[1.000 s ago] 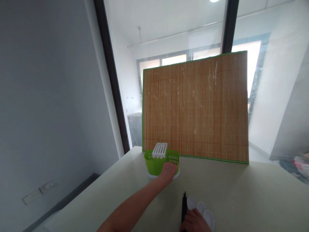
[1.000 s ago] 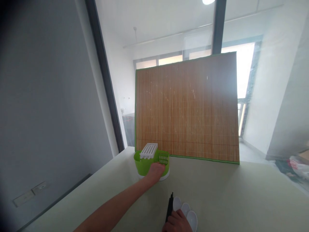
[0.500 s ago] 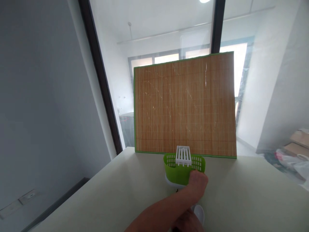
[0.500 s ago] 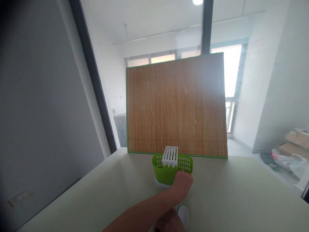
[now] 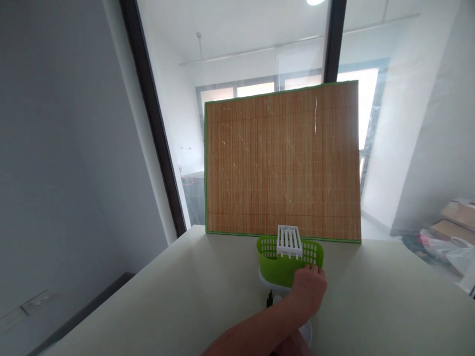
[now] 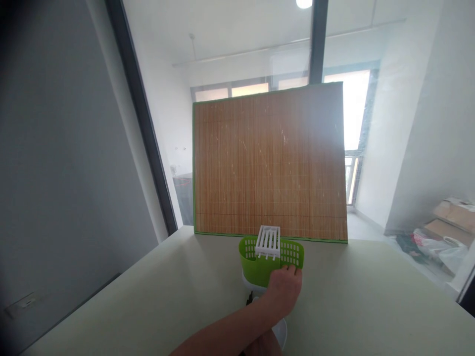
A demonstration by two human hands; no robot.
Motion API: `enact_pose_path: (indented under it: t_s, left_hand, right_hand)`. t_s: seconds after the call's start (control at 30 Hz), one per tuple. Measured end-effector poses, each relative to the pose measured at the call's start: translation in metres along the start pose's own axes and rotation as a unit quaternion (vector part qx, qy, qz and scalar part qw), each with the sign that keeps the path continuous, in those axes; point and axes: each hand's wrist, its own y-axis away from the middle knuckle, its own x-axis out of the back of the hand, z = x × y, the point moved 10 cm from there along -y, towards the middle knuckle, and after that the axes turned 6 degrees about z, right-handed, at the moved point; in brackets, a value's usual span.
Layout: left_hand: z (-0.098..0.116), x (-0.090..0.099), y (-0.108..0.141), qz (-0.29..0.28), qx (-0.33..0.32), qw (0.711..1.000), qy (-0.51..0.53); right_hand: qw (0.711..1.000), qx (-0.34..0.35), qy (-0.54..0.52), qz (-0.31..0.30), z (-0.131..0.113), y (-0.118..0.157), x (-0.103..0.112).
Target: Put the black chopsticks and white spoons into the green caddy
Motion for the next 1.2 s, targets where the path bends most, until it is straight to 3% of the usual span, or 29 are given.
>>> enact_pose_path:
  t_s: [0.1, 0.2, 0.3, 0.4, 0.53, 0.7, 0.87, 1.07, 1.2]
  left_hand:
    - [-0.026, 0.028, 0.030, 0.051, 0.028, 0.996, 0.066]
    - [-0.072, 0.039, 0.073, 0.069, 0.111, 0.984, 0.124]
    - [-0.120, 0.034, 0.124, 0.082, 0.202, 0.965, 0.145]
    - [-0.142, 0.018, 0.161, 0.068, 0.229, 0.957, 0.167]
    - [-0.137, -0.004, 0.179, 0.029, 0.206, 0.957, 0.200]
    - [-0.119, -0.021, 0.169, -0.015, 0.172, 0.963, 0.209]
    - [-0.113, -0.034, 0.159, -0.059, 0.163, 0.962, 0.209]
    - [-0.106, -0.029, 0.161, -0.048, 0.146, 0.963, 0.223]
    - [-0.117, -0.013, 0.176, -0.024, 0.190, 0.962, 0.197]
  right_hand:
    - [1.000, 0.004, 0.013, -0.017, 0.001, 0.004, -0.006]
    - [0.997, 0.030, 0.039, -0.051, -0.001, 0.010, -0.015]
    - [0.993, 0.049, 0.074, -0.083, -0.002, 0.012, -0.018]
    - [0.992, 0.039, 0.073, -0.096, -0.004, 0.010, -0.013]
    - [0.995, 0.001, 0.040, -0.090, -0.007, 0.010, 0.001]
    - [0.999, -0.037, 0.012, -0.037, -0.008, 0.009, 0.023]
    - [0.998, -0.033, 0.024, -0.054, -0.001, 0.009, 0.016]
    - [0.997, -0.030, 0.033, -0.069, -0.001, 0.010, 0.012]
    - [0.998, -0.026, 0.030, -0.050, -0.005, 0.010, 0.018]
